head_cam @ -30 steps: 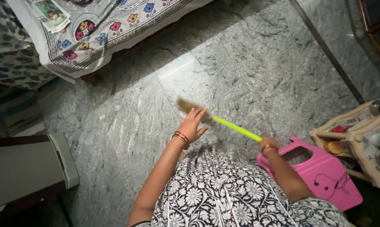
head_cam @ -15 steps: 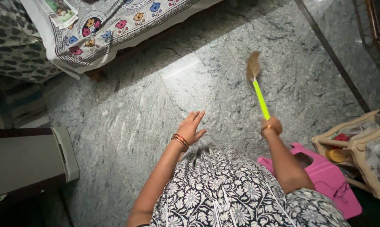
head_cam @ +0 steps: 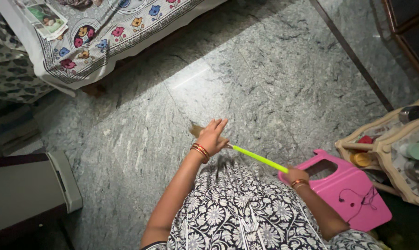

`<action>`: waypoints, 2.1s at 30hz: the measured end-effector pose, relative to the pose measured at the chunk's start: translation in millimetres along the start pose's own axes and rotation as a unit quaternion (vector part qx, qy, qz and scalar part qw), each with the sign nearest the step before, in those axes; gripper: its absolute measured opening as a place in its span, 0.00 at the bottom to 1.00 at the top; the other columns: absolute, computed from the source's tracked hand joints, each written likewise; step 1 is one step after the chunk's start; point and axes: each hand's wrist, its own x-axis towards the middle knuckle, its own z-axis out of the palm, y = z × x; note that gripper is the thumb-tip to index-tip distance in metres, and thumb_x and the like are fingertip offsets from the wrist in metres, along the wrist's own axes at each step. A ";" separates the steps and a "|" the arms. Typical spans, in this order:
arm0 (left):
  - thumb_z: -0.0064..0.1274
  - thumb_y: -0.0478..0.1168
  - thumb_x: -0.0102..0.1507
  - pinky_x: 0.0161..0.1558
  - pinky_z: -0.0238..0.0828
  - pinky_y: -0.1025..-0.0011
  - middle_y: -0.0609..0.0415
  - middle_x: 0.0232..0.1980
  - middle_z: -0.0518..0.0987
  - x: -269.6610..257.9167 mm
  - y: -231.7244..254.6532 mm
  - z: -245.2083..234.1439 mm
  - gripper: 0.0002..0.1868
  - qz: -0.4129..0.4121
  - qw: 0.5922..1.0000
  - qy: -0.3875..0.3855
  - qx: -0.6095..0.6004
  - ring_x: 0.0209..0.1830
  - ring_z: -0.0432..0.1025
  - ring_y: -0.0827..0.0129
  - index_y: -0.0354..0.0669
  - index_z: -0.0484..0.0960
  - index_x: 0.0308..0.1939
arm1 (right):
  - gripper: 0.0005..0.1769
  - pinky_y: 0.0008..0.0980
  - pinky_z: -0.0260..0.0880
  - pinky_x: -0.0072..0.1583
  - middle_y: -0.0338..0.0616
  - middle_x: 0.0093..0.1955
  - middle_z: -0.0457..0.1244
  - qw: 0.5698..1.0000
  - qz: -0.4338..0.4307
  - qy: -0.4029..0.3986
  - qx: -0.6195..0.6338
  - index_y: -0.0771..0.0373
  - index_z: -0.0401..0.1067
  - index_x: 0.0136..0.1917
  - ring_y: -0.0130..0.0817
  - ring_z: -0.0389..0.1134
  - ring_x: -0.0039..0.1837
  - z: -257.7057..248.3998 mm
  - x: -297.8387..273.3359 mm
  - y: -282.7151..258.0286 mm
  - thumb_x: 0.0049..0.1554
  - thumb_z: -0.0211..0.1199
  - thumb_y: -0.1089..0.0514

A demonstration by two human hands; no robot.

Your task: The person sweeps a marble floor using a long-handled broom, moving across the room and under furniture.

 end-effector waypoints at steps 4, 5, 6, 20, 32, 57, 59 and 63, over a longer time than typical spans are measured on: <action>0.59 0.53 0.62 0.68 0.52 0.41 0.45 0.78 0.60 0.5 -0.1 1.1 0.42 -0.011 1.000 -0.019 0.007 0.80 0.51 0.45 0.54 0.57 0.77 | 0.26 0.50 0.74 0.57 0.48 0.56 0.72 0.996 0.082 0.021 -0.024 0.47 0.75 0.62 0.50 0.74 0.59 -33.3 7.5 40.5 0.57 0.59 0.33; 0.59 0.53 0.62 0.70 0.53 0.43 0.43 0.78 0.60 -0.6 -2.5 1.8 0.43 0.009 1.000 0.005 0.007 0.79 0.51 0.44 0.53 0.57 0.78 | 0.25 0.50 0.74 0.57 0.47 0.58 0.72 0.994 0.100 0.023 -0.032 0.45 0.76 0.62 0.50 0.74 0.60 -42.1 11.5 49.7 0.58 0.58 0.34; 0.59 0.54 0.62 0.73 0.54 0.46 0.42 0.77 0.61 -1.5 -4.5 2.8 0.44 0.030 0.999 0.029 0.007 0.79 0.52 0.43 0.53 0.56 0.78 | 0.26 0.50 0.74 0.58 0.45 0.58 0.72 0.993 0.101 0.040 -0.043 0.46 0.75 0.63 0.48 0.74 0.61 -51.1 17.7 56.9 0.57 0.60 0.34; 0.59 0.53 0.62 0.72 0.53 0.47 0.43 0.77 0.62 -28.0 -9.2 13.0 0.44 -0.007 0.999 0.031 0.019 0.79 0.52 0.43 0.54 0.56 0.78 | 0.29 0.50 0.75 0.52 0.52 0.53 0.72 0.963 0.148 0.202 0.097 0.56 0.78 0.57 0.54 0.74 0.56 -89.1 98.0 -22.8 0.62 0.57 0.31; 0.58 0.54 0.62 0.70 0.55 0.47 0.44 0.78 0.61 -26.0 -7.2 16.5 0.44 -0.015 1.000 0.019 0.000 0.79 0.52 0.44 0.54 0.55 0.78 | 0.22 0.54 0.74 0.54 0.49 0.52 0.73 0.997 0.060 0.047 -0.016 0.46 0.73 0.60 0.53 0.76 0.55 17.7 -22.6 27.1 0.60 0.53 0.35; 0.59 0.52 0.62 0.73 0.53 0.47 0.41 0.77 0.60 -62.2 -42.0 14.8 0.45 -0.033 0.998 0.051 -0.013 0.79 0.52 0.43 0.52 0.55 0.79 | 0.24 0.54 0.73 0.48 0.54 0.44 0.72 0.993 -0.066 0.102 0.000 0.54 0.72 0.56 0.53 0.75 0.47 6.5 19.2 -108.4 0.56 0.58 0.37; 0.59 0.52 0.62 0.71 0.53 0.47 0.43 0.78 0.60 -65.7 -43.0 14.4 0.44 -0.050 0.998 0.037 -0.010 0.79 0.52 0.44 0.53 0.55 0.78 | 0.22 0.55 0.72 0.47 0.55 0.46 0.71 0.992 -0.117 0.048 -0.001 0.53 0.72 0.56 0.55 0.74 0.47 12.5 21.9 -127.9 0.55 0.59 0.40; 0.60 0.54 0.61 0.71 0.55 0.47 0.43 0.77 0.61 -69.0 -45.0 16.5 0.45 -0.046 0.998 0.044 -0.006 0.78 0.52 0.42 0.53 0.56 0.78 | 0.17 0.53 0.73 0.48 0.52 0.46 0.71 0.978 -0.190 0.060 -0.060 0.53 0.74 0.54 0.52 0.74 0.48 22.1 34.1 -174.8 0.59 0.56 0.44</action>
